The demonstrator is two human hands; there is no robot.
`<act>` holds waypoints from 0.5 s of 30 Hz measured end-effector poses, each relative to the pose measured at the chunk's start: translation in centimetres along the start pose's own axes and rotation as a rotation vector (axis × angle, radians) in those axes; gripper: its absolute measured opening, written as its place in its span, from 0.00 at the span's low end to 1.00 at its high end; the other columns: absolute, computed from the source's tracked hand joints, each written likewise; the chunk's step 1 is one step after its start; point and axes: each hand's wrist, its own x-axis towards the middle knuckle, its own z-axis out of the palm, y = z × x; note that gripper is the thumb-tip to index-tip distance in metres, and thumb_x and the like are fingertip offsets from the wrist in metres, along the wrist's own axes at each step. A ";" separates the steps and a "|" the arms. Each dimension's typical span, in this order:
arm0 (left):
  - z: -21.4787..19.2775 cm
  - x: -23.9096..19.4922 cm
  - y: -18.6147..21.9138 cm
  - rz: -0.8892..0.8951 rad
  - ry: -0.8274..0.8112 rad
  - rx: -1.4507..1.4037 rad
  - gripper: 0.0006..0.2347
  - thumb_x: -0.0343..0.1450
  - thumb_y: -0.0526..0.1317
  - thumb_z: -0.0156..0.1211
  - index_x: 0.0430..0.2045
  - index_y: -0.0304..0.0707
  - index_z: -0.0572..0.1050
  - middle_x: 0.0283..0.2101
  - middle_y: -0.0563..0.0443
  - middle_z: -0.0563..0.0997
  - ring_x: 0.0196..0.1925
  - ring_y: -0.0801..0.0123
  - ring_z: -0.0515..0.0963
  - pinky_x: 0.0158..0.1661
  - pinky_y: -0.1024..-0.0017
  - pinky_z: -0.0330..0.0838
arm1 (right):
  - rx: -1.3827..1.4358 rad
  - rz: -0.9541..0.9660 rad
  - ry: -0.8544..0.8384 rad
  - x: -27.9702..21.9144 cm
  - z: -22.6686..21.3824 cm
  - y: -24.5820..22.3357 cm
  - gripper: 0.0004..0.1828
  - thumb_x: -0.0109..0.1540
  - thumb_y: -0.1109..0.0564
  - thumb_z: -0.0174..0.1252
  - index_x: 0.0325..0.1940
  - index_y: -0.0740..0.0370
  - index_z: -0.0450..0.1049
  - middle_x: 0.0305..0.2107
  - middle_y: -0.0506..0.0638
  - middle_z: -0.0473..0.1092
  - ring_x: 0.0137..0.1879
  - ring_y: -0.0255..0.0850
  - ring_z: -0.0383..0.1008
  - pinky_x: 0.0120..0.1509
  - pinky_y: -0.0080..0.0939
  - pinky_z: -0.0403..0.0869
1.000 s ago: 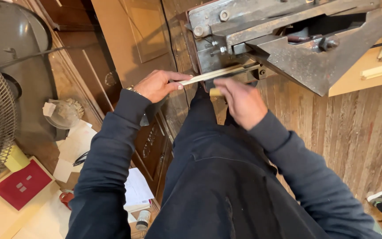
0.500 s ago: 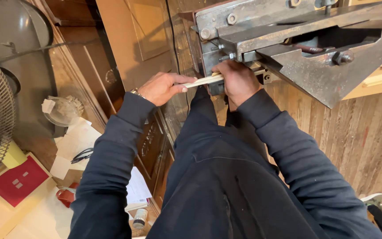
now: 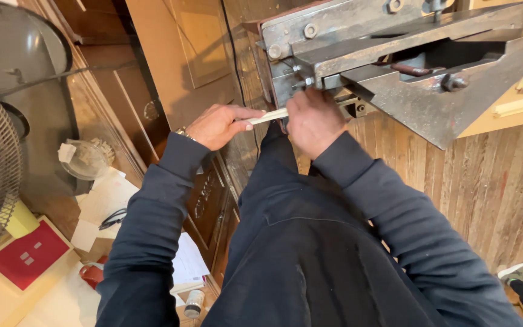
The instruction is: Cutting and trimming wooden strips for picture framing using a manual miter trimmer and checking measurements.
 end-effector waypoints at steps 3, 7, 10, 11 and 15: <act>0.2 0.0 -0.2 0.073 0.013 -0.010 0.16 0.74 0.38 0.57 0.57 0.47 0.77 0.45 0.39 0.83 0.43 0.45 0.80 0.45 0.60 0.73 | -0.054 0.010 0.015 -0.3 -1.2 -1.6 0.07 0.60 0.53 0.59 0.35 0.58 0.73 0.35 0.52 0.68 0.50 0.52 0.69 0.53 0.53 0.70; -0.1 0.1 0.9 0.008 0.015 -0.002 0.16 0.72 0.37 0.57 0.55 0.47 0.78 0.44 0.40 0.83 0.42 0.45 0.80 0.44 0.60 0.72 | -0.046 0.055 0.008 -0.4 -1.5 -2.3 0.15 0.60 0.47 0.62 0.38 0.61 0.73 0.36 0.52 0.68 0.50 0.51 0.68 0.54 0.52 0.68; 0.0 0.3 0.4 0.063 0.014 -0.015 0.16 0.72 0.37 0.57 0.55 0.46 0.77 0.46 0.40 0.84 0.44 0.46 0.81 0.44 0.60 0.73 | -0.047 0.144 -0.091 -0.2 -1.9 -2.9 0.21 0.59 0.42 0.63 0.39 0.63 0.73 0.36 0.54 0.67 0.48 0.51 0.69 0.52 0.52 0.68; 0.0 0.4 0.4 0.064 0.009 -0.011 0.16 0.72 0.37 0.57 0.55 0.46 0.77 0.46 0.40 0.84 0.44 0.46 0.81 0.44 0.60 0.73 | -0.045 0.149 -0.088 -0.1 -2.1 -2.9 0.21 0.59 0.42 0.63 0.39 0.63 0.73 0.36 0.54 0.67 0.48 0.51 0.69 0.52 0.52 0.68; 0.1 0.5 0.2 0.059 -0.006 -0.008 0.16 0.73 0.37 0.57 0.56 0.46 0.77 0.45 0.40 0.83 0.43 0.47 0.81 0.44 0.61 0.73 | -0.146 0.220 -0.156 -0.5 -1.9 -2.9 0.25 0.59 0.39 0.64 0.42 0.65 0.74 0.37 0.54 0.67 0.43 0.49 0.72 0.46 0.49 0.70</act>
